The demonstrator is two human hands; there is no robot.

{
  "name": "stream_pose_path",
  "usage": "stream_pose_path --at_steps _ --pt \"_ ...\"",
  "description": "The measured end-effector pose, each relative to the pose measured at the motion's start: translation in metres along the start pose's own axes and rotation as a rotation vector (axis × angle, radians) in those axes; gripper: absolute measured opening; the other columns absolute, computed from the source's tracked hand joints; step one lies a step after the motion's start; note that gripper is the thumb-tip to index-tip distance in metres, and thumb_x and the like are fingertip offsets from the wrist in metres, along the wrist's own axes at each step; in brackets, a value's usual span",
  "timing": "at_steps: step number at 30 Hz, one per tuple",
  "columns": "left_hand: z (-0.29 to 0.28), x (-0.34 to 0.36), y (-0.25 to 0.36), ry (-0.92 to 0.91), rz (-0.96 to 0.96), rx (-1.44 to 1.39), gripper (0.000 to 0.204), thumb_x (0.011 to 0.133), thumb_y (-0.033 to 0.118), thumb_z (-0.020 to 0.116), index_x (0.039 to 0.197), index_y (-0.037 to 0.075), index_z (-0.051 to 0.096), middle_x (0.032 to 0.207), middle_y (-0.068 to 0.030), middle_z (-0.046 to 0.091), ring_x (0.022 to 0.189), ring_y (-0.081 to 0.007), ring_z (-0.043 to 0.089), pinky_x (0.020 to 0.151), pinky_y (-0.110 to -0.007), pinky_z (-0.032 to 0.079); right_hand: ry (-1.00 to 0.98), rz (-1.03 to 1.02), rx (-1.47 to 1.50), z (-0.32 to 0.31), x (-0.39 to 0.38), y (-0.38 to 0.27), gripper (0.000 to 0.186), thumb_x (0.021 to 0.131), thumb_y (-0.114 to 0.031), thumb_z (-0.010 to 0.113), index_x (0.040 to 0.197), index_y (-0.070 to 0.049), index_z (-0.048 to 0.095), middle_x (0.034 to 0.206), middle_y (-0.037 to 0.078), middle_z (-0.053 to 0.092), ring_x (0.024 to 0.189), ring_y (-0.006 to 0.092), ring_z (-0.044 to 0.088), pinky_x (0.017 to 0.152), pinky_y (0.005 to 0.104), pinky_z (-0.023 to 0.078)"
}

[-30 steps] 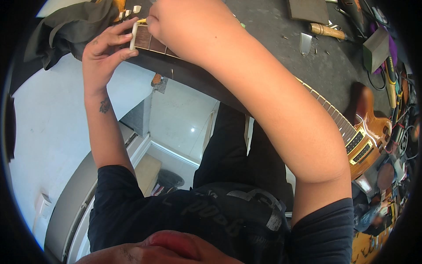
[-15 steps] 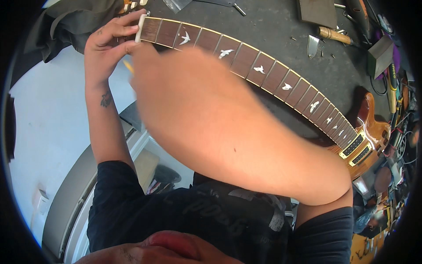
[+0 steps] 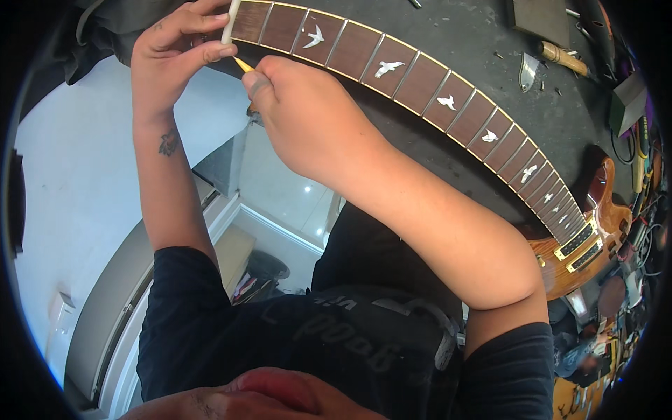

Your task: The person sands a guitar nut piece using a rotary sander and a sanding block, test-fits it onto the guitar neck, marks it with a pencil, and sands it again on the rotary disc sander.

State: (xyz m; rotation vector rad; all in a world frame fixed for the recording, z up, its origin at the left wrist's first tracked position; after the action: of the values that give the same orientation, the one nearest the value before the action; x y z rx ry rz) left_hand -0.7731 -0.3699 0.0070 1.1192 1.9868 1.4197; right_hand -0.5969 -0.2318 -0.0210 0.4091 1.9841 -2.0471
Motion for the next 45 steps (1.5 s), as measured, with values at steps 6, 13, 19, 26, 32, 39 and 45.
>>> stream_pose_path --at_steps 6,13,19,26,32,39,45 --pt "0.0 0.002 0.001 -0.008 0.013 0.007 0.032 0.076 -0.004 0.097 0.104 0.0 0.084 0.132 -0.023 0.08 0.118 -0.0272 0.078 0.103 -0.038 0.06 0.089 -0.054 -0.045 0.0 0.007 -0.006 0.039 0.119 -0.033 0.053 0.107 -0.001 0.071 0.079 0.009 0.062 0.074 0.0202 0.059 0.072 0.0392 0.05" --pt "0.0 0.0 -0.001 0.009 -0.013 -0.018 0.033 0.076 -0.004 0.097 0.105 0.0 0.084 0.132 -0.0234 0.08 0.119 -0.0272 0.078 0.101 -0.038 0.061 0.136 -0.003 0.014 0.006 0.006 -0.007 0.038 0.119 -0.031 0.054 0.107 0.001 0.071 0.073 0.008 0.06 0.068 0.0199 0.058 0.068 0.0387 0.049" --pt "0.0 0.0 -0.001 0.013 -0.002 -0.024 0.033 0.076 -0.004 0.097 0.106 0.0 0.084 0.131 -0.0236 0.08 0.118 -0.0271 0.078 0.1 -0.038 0.061 0.148 0.032 0.031 0.01 0.009 -0.007 0.039 0.119 -0.032 0.055 0.106 0.001 0.072 0.071 0.009 0.061 0.066 0.0204 0.059 0.067 0.0392 0.049" --pt "0.001 -0.001 0.0 0.028 -0.04 -0.037 0.032 0.076 -0.002 0.098 0.104 0.0 0.084 0.13 -0.0231 0.081 0.117 -0.027 0.079 0.1 -0.039 0.061 0.155 0.025 0.004 0.01 0.01 -0.009 0.039 0.118 -0.03 0.055 0.106 0.002 0.072 0.072 0.01 0.062 0.066 0.021 0.06 0.067 0.0394 0.049" --pt "0.001 0.0 0.0 0.023 -0.004 -0.016 0.032 0.075 -0.003 0.098 0.104 0.001 0.085 0.13 -0.0222 0.082 0.117 -0.0271 0.079 0.101 -0.039 0.061 0.156 0.033 0.01 0.011 0.009 -0.009 0.039 0.119 -0.03 0.055 0.106 0.002 0.072 0.07 0.01 0.061 0.065 0.0208 0.059 0.066 0.0394 0.049" --pt "0.0 0.0 0.0 0.016 0.005 0.007 0.032 0.076 -0.001 0.098 0.104 0.001 0.085 0.129 -0.022 0.082 0.116 -0.0269 0.079 0.101 -0.039 0.061 0.149 0.036 -0.006 0.011 0.01 -0.01 0.039 0.119 -0.03 0.054 0.106 0.001 0.073 0.07 0.009 0.061 0.064 0.0209 0.059 0.066 0.0395 0.049" --pt "0.001 0.0 0.0 0.029 0.001 -0.013 0.031 0.076 -0.001 0.098 0.104 0.001 0.085 0.129 -0.0216 0.082 0.115 -0.0266 0.079 0.1 -0.039 0.062 0.147 0.037 0.001 0.01 0.01 -0.011 0.039 0.119 -0.031 0.054 0.106 0.002 0.072 0.07 0.01 0.061 0.065 0.0215 0.06 0.066 0.0396 0.05"
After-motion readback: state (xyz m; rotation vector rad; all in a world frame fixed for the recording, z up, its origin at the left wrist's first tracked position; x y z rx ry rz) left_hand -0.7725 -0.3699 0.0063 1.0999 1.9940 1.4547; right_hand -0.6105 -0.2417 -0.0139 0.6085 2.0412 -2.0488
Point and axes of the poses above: each hand's wrist, its own x-axis towards the middle knuckle, its own z-axis out of the palm, y = z × x, the point moved 5 cm from there along x, towards the middle knuckle
